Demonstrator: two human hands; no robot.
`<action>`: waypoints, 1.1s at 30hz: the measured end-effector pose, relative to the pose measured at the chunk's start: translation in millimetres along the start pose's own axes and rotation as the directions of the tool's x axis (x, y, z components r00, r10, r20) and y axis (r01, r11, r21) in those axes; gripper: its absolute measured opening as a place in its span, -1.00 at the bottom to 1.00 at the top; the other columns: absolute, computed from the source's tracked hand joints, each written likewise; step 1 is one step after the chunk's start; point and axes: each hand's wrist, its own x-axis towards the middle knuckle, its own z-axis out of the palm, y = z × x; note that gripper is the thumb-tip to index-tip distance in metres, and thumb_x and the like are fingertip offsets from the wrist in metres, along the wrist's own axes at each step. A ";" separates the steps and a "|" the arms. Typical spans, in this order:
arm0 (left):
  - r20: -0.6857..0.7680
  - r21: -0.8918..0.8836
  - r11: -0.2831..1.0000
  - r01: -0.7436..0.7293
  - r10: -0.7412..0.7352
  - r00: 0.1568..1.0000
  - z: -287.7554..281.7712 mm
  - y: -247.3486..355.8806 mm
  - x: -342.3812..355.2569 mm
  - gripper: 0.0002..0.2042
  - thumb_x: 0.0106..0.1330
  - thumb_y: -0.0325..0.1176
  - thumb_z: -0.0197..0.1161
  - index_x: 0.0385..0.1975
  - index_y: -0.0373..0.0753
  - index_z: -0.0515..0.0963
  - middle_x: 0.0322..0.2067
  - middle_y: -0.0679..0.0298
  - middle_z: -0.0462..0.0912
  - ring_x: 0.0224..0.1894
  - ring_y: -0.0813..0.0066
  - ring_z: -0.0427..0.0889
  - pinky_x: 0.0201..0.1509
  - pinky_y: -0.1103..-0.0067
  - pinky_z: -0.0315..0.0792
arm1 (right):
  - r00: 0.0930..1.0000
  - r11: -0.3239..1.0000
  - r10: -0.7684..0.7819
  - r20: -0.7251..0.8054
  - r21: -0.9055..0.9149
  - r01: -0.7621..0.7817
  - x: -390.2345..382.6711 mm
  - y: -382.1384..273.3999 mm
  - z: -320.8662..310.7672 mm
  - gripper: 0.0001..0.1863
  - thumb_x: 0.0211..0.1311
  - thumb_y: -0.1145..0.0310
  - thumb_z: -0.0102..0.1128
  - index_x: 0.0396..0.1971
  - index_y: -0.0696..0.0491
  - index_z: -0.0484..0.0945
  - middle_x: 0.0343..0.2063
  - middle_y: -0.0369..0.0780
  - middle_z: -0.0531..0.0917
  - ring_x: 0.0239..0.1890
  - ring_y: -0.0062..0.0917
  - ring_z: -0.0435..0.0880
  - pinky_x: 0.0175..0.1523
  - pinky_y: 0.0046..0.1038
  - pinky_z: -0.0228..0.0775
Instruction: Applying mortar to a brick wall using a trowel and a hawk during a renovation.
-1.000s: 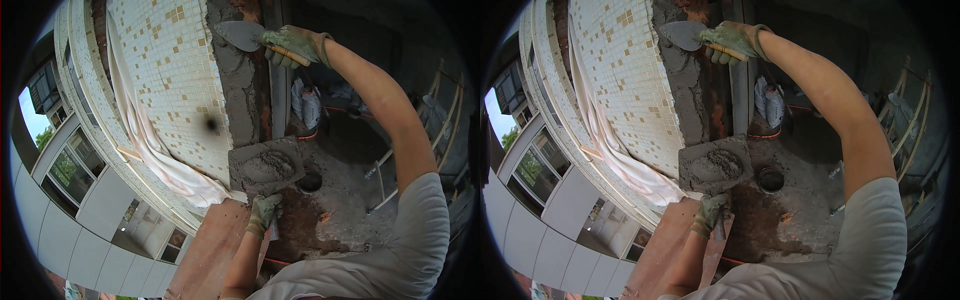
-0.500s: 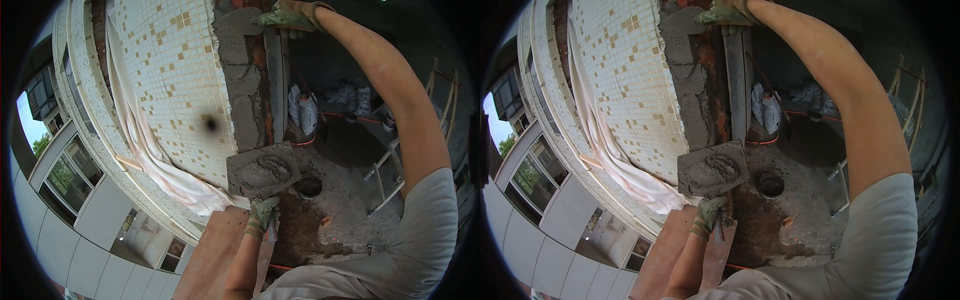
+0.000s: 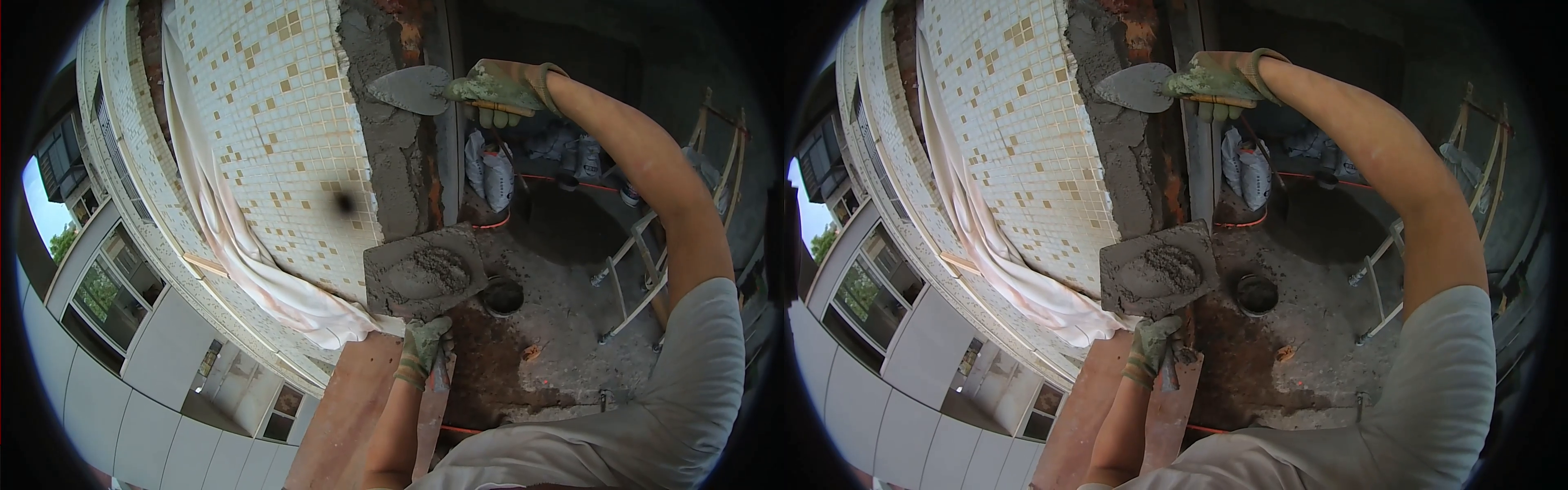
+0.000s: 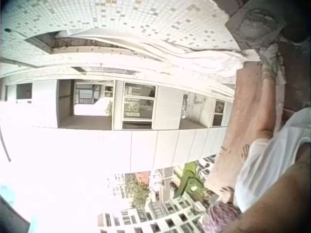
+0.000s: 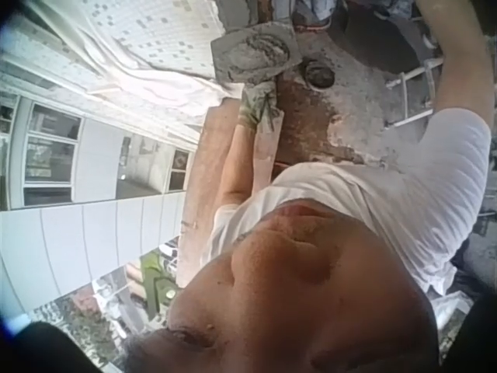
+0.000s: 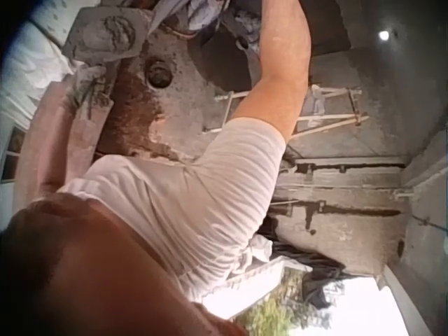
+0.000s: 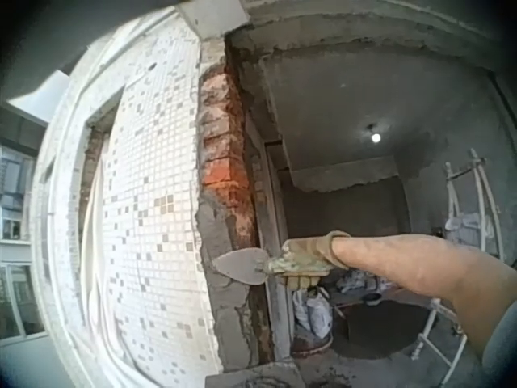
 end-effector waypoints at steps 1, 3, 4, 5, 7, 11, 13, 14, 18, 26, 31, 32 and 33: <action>0.008 -0.002 1.000 -0.005 0.005 1.000 0.5 -0.7 -0.1 -0.88 0.17 -0.35 0.32 -0.47 -0.22 0.53 -0.64 0.29 0.51 -0.71 0.40 0.50 -0.70 0.46 0.40 | 0.940 0.904 -0.165 -0.297 -0.427 0.023 -16.4 -7.5 14.0 -0.48 0.40 -0.12 0.01 -0.37 0.09 0.61 -0.56 -0.21 0.60 -0.63 -0.47 0.57 -0.54 -0.39 0.44; 0.009 -0.001 1.000 -0.013 0.013 1.000 1.5 -2.4 -0.4 -0.88 0.17 -0.36 0.31 -0.47 -0.22 0.53 -0.64 0.29 0.51 -0.71 0.40 0.50 -0.70 0.46 0.40 | 0.886 0.829 -0.275 -0.373 -0.558 0.023 -32.1 -16.5 21.3 -0.46 0.38 -0.13 0.05 -0.35 0.12 0.63 -0.56 -0.16 0.64 -0.63 -0.43 0.62 -0.53 -0.38 0.49; 0.007 -0.002 1.000 -0.022 0.022 1.000 1.7 -2.5 0.2 -0.89 0.17 -0.37 0.31 -0.46 -0.22 0.53 -0.64 0.29 0.51 -0.71 0.40 0.50 -0.71 0.46 0.39 | 0.817 0.736 -0.392 -0.422 -0.677 0.004 -37.0 -20.3 22.1 -0.43 0.35 -0.14 0.09 -0.33 0.15 0.64 -0.55 -0.11 0.68 -0.62 -0.38 0.68 -0.52 -0.38 0.53; 0.008 0.001 1.000 -0.024 0.024 1.000 2.3 -2.1 -0.5 -0.89 0.17 -0.37 0.31 -0.46 -0.22 0.53 -0.64 0.29 0.51 -0.71 0.40 0.50 -0.71 0.46 0.39 | 0.816 0.737 -0.394 -0.423 -0.676 0.005 -39.2 -25.1 18.9 -0.43 0.35 -0.14 0.09 -0.33 0.15 0.64 -0.55 -0.11 0.68 -0.62 -0.38 0.68 -0.52 -0.38 0.53; 0.013 0.001 1.000 0.005 -0.005 1.000 2.5 -0.5 -3.0 -0.89 0.17 -0.38 0.31 -0.46 -0.24 0.53 -0.64 0.28 0.52 -0.72 0.39 0.50 -0.71 0.47 0.40 | 0.766 0.780 -0.460 -0.449 -0.617 0.106 -40.6 -38.5 10.5 -0.56 0.33 -0.02 0.15 -0.35 0.12 0.65 -0.62 -0.14 0.63 -0.67 -0.41 0.58 -0.55 -0.36 0.38; -0.019 0.028 1.000 -0.005 0.005 1.000 3.9 -2.0 -4.4 -0.89 0.17 -0.39 0.32 -0.45 -0.26 0.54 -0.64 0.27 0.51 -0.72 0.39 0.50 -0.70 0.47 0.41 | 0.720 0.739 -0.483 -0.498 -0.673 0.030 -72.0 -74.2 14.3 -0.39 0.33 -0.16 0.03 -0.40 0.17 0.67 -0.53 -0.19 0.70 -0.57 -0.47 0.65 -0.40 -0.38 0.50; -0.032 0.019 1.000 0.019 -0.018 0.999 6.3 -1.9 -6.6 -0.89 0.17 -0.39 0.32 -0.43 -0.26 0.54 -0.64 0.27 0.51 -0.72 0.39 0.50 -0.69 0.47 0.43 | 0.575 0.524 -0.752 -0.322 -0.822 0.225 -63.4 -61.2 -9.4 -0.39 0.33 -0.18 0.04 -0.41 0.15 0.65 -0.54 -0.20 0.69 -0.57 -0.47 0.64 -0.40 -0.38 0.49; -0.035 0.019 1.000 0.024 -0.024 0.999 4.9 -3.9 -7.1 -0.89 0.17 -0.39 0.32 -0.43 -0.26 0.54 -0.64 0.27 0.51 -0.72 0.39 0.50 -0.69 0.47 0.43 | 0.630 0.653 -0.650 -0.425 -0.736 0.178 -65.2 -73.4 -5.8 -0.39 0.33 -0.19 0.04 -0.41 0.15 0.65 -0.54 -0.19 0.69 -0.57 -0.47 0.64 -0.40 -0.39 0.49; -0.045 0.018 1.000 -0.008 0.009 0.999 0.9 -6.5 -10.5 -0.89 0.18 -0.40 0.31 -0.42 -0.27 0.54 -0.64 0.26 0.52 -0.72 0.38 0.51 -0.68 0.46 0.45 | 0.576 0.704 -0.705 -0.413 -0.505 0.500 -36.4 -39.6 -10.0 -0.42 0.35 -0.16 0.06 -0.35 0.15 0.65 -0.51 -0.17 0.71 -0.57 -0.47 0.63 -0.44 -0.38 0.48; -0.111 -0.047 0.999 -0.012 0.007 0.994 1.6 -18.3 -22.0 -0.85 0.21 -0.39 0.28 -0.30 -0.29 0.54 -0.58 0.16 0.63 -0.69 0.44 0.53 -0.66 0.58 0.38 | 0.605 0.568 -0.719 -0.342 0.213 0.795 32.8 173.5 102.8 -0.60 0.45 0.14 0.10 0.07 0.13 0.56 -0.44 -0.23 0.67 -0.48 -0.65 0.62 -0.37 -0.61 0.49; -0.280 -0.049 0.999 -0.004 -0.010 0.960 20.5 -23.2 -26.0 -0.87 0.21 -0.40 0.25 -0.30 -0.29 0.56 -0.58 0.20 0.62 -0.70 0.51 0.50 -0.65 0.59 0.37 | 0.742 0.733 -0.667 -0.071 -0.245 0.635 9.4 272.0 162.8 -0.58 0.29 0.16 0.30 0.04 0.10 0.60 -0.47 -0.25 0.65 -0.50 -0.61 0.61 -0.40 -0.51 0.45; -0.292 -0.020 1.000 -0.021 0.015 0.956 24.9 -22.3 -22.7 -0.86 0.20 -0.37 0.28 -0.31 -0.26 0.55 -0.58 0.26 0.56 -0.67 0.50 0.49 -0.65 0.57 0.38 | 0.423 0.274 -0.903 0.072 -0.663 0.697 11.4 282.8 156.9 -0.60 0.20 0.18 0.35 -0.01 0.03 0.64 -0.46 -0.20 0.65 -0.52 -0.47 0.62 -0.41 -0.41 0.44; -0.301 0.012 0.999 -0.039 0.040 0.953 30.9 -24.3 -22.1 -0.85 0.18 -0.34 0.31 -0.33 -0.23 0.54 -0.59 0.33 0.49 -0.65 0.49 0.49 -0.64 0.55 0.40 | 0.428 0.279 -0.899 0.091 -0.635 0.720 10.2 293.9 155.4 -0.60 0.20 0.18 0.35 -0.01 0.03 0.64 -0.46 -0.20 0.65 -0.52 -0.47 0.62 -0.41 -0.41 0.44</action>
